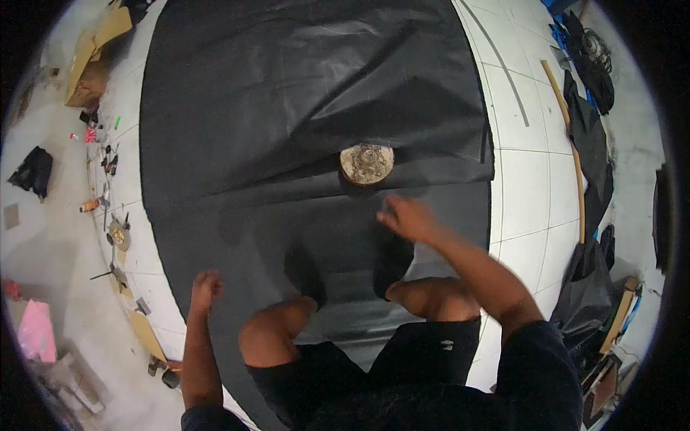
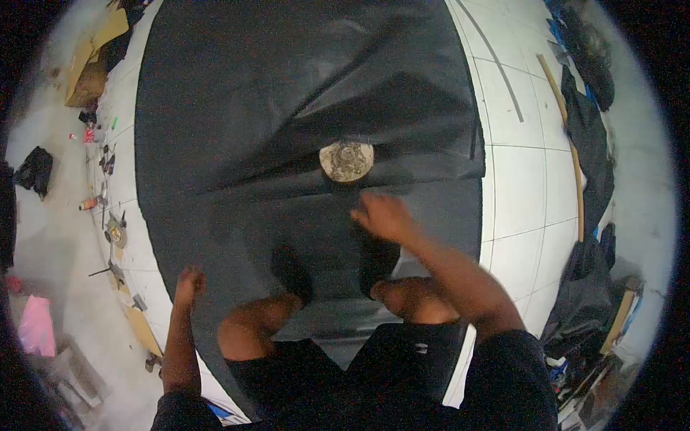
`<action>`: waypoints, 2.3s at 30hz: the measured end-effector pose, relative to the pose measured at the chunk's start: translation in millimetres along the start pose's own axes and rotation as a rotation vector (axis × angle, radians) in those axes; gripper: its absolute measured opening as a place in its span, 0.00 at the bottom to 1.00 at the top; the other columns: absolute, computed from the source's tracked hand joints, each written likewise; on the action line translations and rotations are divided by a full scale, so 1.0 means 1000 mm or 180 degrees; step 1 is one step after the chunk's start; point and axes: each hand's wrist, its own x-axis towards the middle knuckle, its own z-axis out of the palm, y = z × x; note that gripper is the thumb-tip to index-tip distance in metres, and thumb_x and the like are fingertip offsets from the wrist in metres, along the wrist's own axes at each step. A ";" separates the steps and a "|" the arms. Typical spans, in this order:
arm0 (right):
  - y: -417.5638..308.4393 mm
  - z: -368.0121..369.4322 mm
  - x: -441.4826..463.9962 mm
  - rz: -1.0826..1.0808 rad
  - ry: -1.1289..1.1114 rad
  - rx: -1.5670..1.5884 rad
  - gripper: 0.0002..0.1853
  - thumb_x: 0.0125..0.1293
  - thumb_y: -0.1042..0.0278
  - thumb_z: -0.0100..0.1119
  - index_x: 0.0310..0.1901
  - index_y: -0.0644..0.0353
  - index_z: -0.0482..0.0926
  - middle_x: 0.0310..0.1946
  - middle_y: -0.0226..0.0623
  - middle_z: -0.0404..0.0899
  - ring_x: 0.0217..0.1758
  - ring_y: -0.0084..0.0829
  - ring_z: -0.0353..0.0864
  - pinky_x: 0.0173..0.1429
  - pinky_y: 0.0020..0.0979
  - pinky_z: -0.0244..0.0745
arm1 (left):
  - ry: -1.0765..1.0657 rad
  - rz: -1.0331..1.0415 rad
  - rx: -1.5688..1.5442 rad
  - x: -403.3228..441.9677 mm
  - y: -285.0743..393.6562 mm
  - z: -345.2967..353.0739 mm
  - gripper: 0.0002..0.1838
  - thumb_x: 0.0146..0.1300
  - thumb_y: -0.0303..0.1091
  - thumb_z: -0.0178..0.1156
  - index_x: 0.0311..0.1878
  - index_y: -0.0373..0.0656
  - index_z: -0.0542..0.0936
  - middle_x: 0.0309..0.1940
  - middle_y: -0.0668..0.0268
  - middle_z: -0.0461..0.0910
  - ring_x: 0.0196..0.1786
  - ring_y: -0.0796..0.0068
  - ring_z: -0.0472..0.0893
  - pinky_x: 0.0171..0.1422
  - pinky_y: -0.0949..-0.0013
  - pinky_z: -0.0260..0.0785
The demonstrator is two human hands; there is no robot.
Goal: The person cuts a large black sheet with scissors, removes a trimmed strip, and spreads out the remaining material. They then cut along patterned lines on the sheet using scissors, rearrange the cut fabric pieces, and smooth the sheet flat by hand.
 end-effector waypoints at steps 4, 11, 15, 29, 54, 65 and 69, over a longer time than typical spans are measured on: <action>0.026 0.015 0.090 -0.0228 0.1006 -0.0517 0.28 0.66 0.42 0.52 0.57 0.57 0.68 0.45 0.51 0.80 0.47 0.49 0.81 0.49 0.48 0.75 | -0.0429 0.0481 -0.0024 0.104 0.018 0.073 0.18 0.62 0.49 0.58 0.42 0.41 0.76 0.32 0.66 0.75 0.34 0.74 0.73 0.40 0.68 0.67; 0.069 0.038 0.143 -0.1002 0.1420 -0.0751 0.24 0.65 0.44 0.53 0.49 0.58 0.68 0.36 0.50 0.80 0.40 0.52 0.81 0.42 0.48 0.76 | -0.0765 0.0501 -0.0602 0.197 0.022 0.140 0.27 0.63 0.58 0.57 0.51 0.43 0.72 0.35 0.65 0.76 0.35 0.74 0.77 0.39 0.70 0.68; 0.065 0.038 0.144 -0.0984 0.1361 -0.0279 0.23 0.62 0.48 0.57 0.49 0.56 0.69 0.32 0.50 0.80 0.37 0.53 0.81 0.39 0.48 0.75 | -0.0904 0.0534 -0.1544 0.242 0.007 0.139 0.43 0.59 0.70 0.53 0.59 0.37 0.65 0.37 0.59 0.77 0.35 0.72 0.79 0.36 0.70 0.73; 0.036 0.090 0.057 -0.1729 0.0721 -0.0635 0.24 0.60 0.50 0.59 0.48 0.59 0.68 0.21 0.45 0.77 0.28 0.48 0.80 0.32 0.47 0.73 | -0.0382 0.0483 -0.2861 0.309 0.013 0.162 0.34 0.62 0.54 0.61 0.58 0.38 0.63 0.45 0.55 0.73 0.47 0.59 0.78 0.53 0.63 0.76; 0.281 0.013 0.089 0.2273 0.1003 0.1540 0.30 0.68 0.42 0.52 0.32 0.71 0.80 0.24 0.46 0.80 0.27 0.36 0.81 0.34 0.38 0.77 | 0.0034 0.0667 -0.3721 0.399 0.003 0.098 0.20 0.66 0.42 0.59 0.54 0.40 0.71 0.44 0.66 0.76 0.33 0.74 0.75 0.37 0.72 0.72; 0.336 0.065 0.147 0.2255 0.2727 0.5382 0.31 0.59 0.55 0.69 0.57 0.65 0.68 0.49 0.46 0.72 0.39 0.35 0.78 0.25 0.30 0.78 | 0.1149 0.0855 -0.3156 0.354 0.023 0.102 0.13 0.65 0.35 0.56 0.47 0.38 0.71 0.33 0.61 0.73 0.25 0.72 0.72 0.26 0.66 0.67; 0.294 0.064 0.148 0.1993 0.2962 0.4525 0.31 0.59 0.58 0.68 0.59 0.64 0.65 0.49 0.45 0.72 0.41 0.36 0.76 0.30 0.32 0.74 | 0.1270 0.0837 -0.2961 0.364 -0.014 0.081 0.13 0.65 0.35 0.56 0.48 0.37 0.73 0.35 0.60 0.75 0.26 0.69 0.73 0.26 0.66 0.67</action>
